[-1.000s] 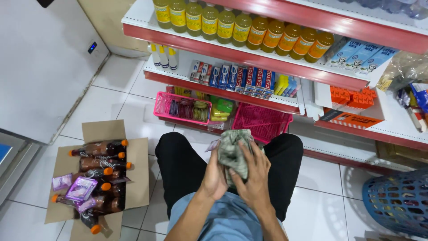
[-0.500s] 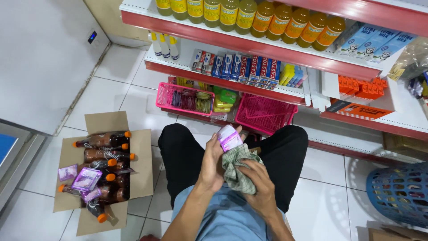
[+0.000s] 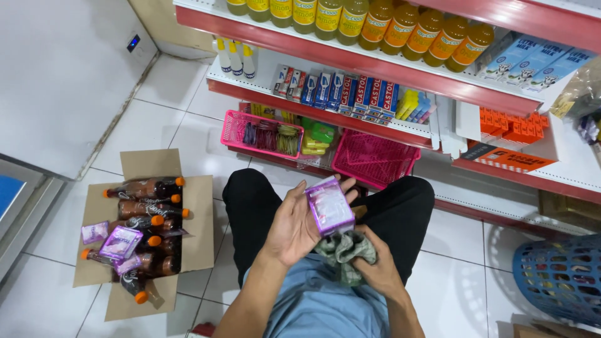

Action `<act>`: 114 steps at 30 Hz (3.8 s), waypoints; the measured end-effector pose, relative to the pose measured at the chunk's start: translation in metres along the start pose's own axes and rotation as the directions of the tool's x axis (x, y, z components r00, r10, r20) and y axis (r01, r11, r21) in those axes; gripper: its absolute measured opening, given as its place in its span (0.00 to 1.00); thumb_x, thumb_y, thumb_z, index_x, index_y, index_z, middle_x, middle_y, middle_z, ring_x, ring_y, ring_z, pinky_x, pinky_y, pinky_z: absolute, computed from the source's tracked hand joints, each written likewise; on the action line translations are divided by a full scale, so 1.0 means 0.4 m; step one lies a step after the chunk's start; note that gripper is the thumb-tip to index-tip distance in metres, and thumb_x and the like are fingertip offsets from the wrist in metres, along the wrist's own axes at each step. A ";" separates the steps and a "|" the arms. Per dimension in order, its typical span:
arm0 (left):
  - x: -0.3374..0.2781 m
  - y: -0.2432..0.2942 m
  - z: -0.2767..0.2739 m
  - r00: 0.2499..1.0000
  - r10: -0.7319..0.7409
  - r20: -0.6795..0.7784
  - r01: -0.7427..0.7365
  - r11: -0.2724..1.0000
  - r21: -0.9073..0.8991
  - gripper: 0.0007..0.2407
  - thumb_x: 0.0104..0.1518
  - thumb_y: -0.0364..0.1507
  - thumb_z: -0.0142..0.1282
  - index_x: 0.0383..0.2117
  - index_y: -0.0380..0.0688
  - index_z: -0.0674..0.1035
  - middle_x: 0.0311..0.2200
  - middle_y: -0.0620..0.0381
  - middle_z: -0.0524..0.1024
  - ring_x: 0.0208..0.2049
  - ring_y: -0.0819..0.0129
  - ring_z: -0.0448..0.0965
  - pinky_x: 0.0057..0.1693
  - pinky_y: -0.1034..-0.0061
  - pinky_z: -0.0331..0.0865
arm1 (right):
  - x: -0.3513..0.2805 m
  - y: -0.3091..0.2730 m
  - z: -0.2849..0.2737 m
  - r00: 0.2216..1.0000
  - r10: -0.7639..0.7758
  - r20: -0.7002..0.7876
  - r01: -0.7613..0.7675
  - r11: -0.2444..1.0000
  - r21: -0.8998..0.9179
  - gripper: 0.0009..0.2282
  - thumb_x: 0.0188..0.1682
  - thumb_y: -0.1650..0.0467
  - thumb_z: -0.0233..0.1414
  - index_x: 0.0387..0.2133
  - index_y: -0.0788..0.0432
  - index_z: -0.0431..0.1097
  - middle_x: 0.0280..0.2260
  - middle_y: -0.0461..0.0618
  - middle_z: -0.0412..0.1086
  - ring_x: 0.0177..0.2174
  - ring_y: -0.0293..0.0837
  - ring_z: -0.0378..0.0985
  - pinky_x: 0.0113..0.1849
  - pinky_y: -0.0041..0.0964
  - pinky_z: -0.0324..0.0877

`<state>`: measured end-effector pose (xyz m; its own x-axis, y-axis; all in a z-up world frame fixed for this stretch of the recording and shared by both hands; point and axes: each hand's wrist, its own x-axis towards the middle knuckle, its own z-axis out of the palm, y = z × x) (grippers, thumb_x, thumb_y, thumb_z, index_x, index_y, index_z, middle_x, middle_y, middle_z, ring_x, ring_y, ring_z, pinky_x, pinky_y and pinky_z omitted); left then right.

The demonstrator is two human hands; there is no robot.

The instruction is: Cleaning and organizing sachets of laundry softener in a grocery store.

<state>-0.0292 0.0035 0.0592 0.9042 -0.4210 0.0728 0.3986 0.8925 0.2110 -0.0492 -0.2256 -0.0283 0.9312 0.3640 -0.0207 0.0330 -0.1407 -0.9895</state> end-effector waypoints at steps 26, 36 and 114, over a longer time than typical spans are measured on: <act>-0.029 -0.064 -0.192 0.899 0.240 -0.367 -0.169 0.962 0.214 0.22 0.68 0.43 0.34 0.61 0.44 0.70 0.59 0.56 0.72 0.60 0.64 0.71 0.65 0.66 0.63 | 0.131 -0.134 0.196 0.784 -0.608 -0.122 0.404 0.651 -0.643 0.30 0.30 0.76 0.65 0.53 0.58 0.72 0.57 0.60 0.68 0.60 0.62 0.68 0.58 0.53 0.65; -0.050 -0.009 -0.130 0.883 0.333 -0.330 -0.266 0.936 0.232 0.23 0.69 0.44 0.38 0.58 0.39 0.71 0.55 0.50 0.72 0.56 0.59 0.73 0.62 0.61 0.67 | 0.139 -0.063 0.190 0.825 -0.514 -0.236 0.425 0.838 -0.342 0.26 0.33 0.77 0.68 0.49 0.60 0.72 0.50 0.56 0.74 0.54 0.54 0.75 0.55 0.44 0.70; 0.018 0.013 -0.050 0.997 0.056 -0.055 -0.051 0.994 0.094 0.23 0.69 0.33 0.40 0.68 0.34 0.58 0.68 0.36 0.60 0.69 0.53 0.62 0.69 0.65 0.61 | 0.094 0.016 0.043 0.980 0.027 -0.197 -0.002 0.992 0.125 0.16 0.43 0.73 0.64 0.44 0.65 0.72 0.38 0.47 0.75 0.37 0.36 0.75 0.41 0.32 0.73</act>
<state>-0.0175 0.0083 0.0411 0.9322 -0.3608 0.0303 0.3361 0.8934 0.2981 -0.0203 -0.1971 -0.0379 0.9851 0.1712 -0.0189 -0.0149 -0.0251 -0.9996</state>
